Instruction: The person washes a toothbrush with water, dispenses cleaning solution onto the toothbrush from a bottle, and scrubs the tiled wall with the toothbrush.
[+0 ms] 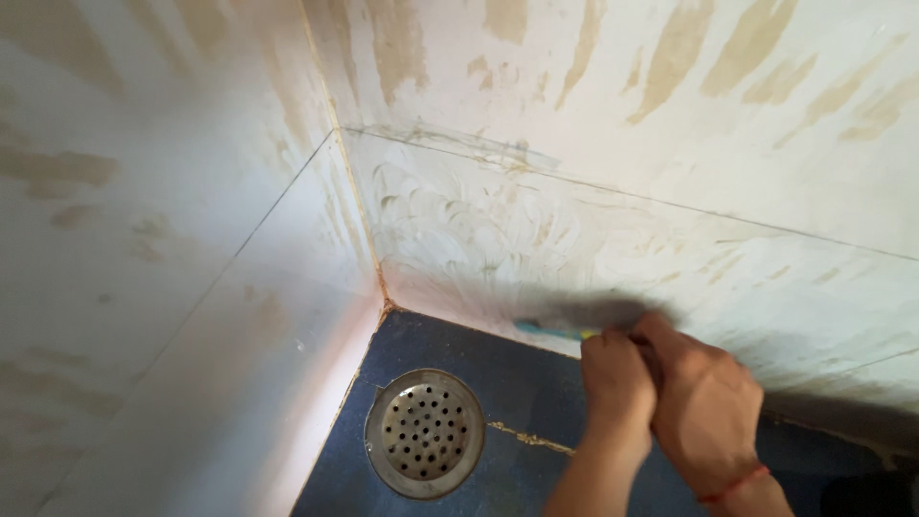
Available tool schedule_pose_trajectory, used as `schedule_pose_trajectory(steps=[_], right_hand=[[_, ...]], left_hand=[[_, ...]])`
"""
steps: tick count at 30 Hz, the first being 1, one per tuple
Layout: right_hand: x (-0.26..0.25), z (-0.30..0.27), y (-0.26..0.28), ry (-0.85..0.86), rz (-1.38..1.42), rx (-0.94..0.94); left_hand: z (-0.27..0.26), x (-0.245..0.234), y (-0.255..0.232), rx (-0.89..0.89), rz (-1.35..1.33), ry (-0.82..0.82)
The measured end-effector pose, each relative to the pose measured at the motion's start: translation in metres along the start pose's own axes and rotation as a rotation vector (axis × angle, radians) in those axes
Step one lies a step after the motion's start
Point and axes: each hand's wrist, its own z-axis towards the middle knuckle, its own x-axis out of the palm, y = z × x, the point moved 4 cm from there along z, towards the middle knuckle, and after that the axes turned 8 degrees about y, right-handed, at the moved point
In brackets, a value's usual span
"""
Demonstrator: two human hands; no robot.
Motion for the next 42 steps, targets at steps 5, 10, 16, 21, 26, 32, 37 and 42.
schedule_pose_trajectory(steps=[5,10,16,21,26,32,37,42], right_hand=[[0.003,0.004,-0.002,-0.042,0.088,-0.138],[0.015,0.012,-0.003,0.142,-0.157,0.003],[-0.022,-0.024,-0.013,-0.134,0.008,-0.012],[-0.024,-0.046,-0.038,-0.150,0.272,-0.063],[-0.037,-0.059,-0.048,-0.021,0.429,-0.033],[-0.103,-0.048,-0.031,0.238,0.598,0.067],[-0.145,-0.056,-0.018,0.287,0.523,0.024],[-0.147,-0.058,-0.002,0.615,0.250,0.005]], left_hand=[[0.004,0.000,0.008,0.082,-0.099,-0.042],[0.031,-0.008,0.027,-0.320,-0.315,0.149],[-0.004,0.021,0.027,-0.025,0.042,0.140],[-0.054,0.029,-0.009,0.275,0.876,0.069],[-0.087,0.002,-0.085,0.643,1.528,0.333],[-0.125,0.016,-0.196,0.571,1.957,0.376],[-0.150,0.006,-0.240,0.915,2.068,0.304],[-0.138,-0.029,-0.257,0.894,1.864,0.118]])
